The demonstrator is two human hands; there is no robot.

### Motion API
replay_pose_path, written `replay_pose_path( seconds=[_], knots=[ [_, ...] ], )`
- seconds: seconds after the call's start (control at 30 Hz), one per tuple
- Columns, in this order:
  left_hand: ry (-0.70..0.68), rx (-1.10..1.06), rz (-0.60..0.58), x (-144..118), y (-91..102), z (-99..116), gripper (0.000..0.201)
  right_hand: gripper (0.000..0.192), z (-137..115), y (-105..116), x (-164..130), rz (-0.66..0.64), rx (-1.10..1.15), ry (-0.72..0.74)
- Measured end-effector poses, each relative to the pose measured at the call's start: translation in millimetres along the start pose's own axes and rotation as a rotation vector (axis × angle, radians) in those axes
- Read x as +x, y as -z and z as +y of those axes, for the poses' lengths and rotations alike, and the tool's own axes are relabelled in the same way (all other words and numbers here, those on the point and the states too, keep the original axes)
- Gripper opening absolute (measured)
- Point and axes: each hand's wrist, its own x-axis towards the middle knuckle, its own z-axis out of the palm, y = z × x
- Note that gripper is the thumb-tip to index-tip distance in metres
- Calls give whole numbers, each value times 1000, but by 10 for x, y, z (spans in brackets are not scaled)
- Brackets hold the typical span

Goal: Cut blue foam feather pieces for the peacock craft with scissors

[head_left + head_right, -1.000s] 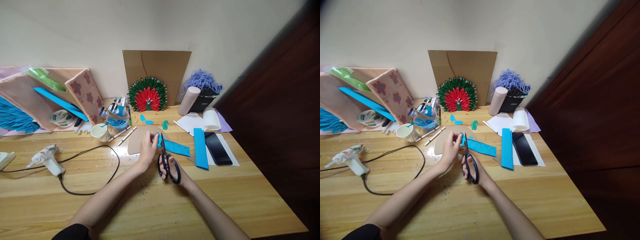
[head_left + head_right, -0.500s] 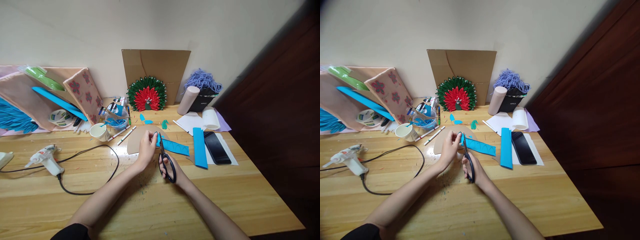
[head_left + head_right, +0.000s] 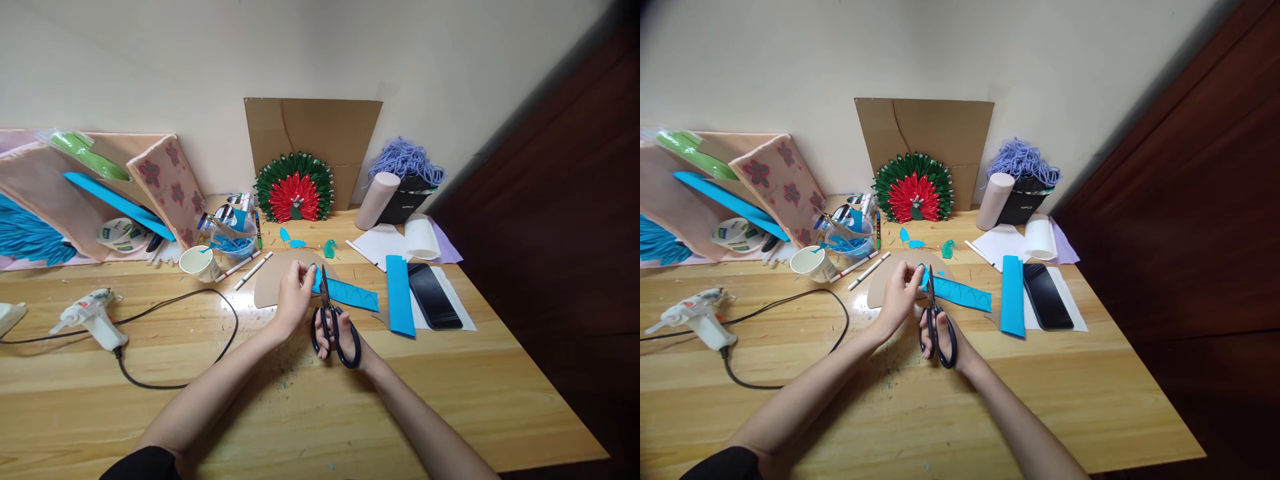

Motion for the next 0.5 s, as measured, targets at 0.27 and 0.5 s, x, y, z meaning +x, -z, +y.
replay_pose_path(
  seconds=[0.27,0.5],
  knots=[
    [-12,20,-10,-32,-17,28,23,79,-8,-6,-11,35,-21,27],
    [8,-26,-6,-31,-50,22,22,75,90,29,-4,51,-34,49]
  ],
)
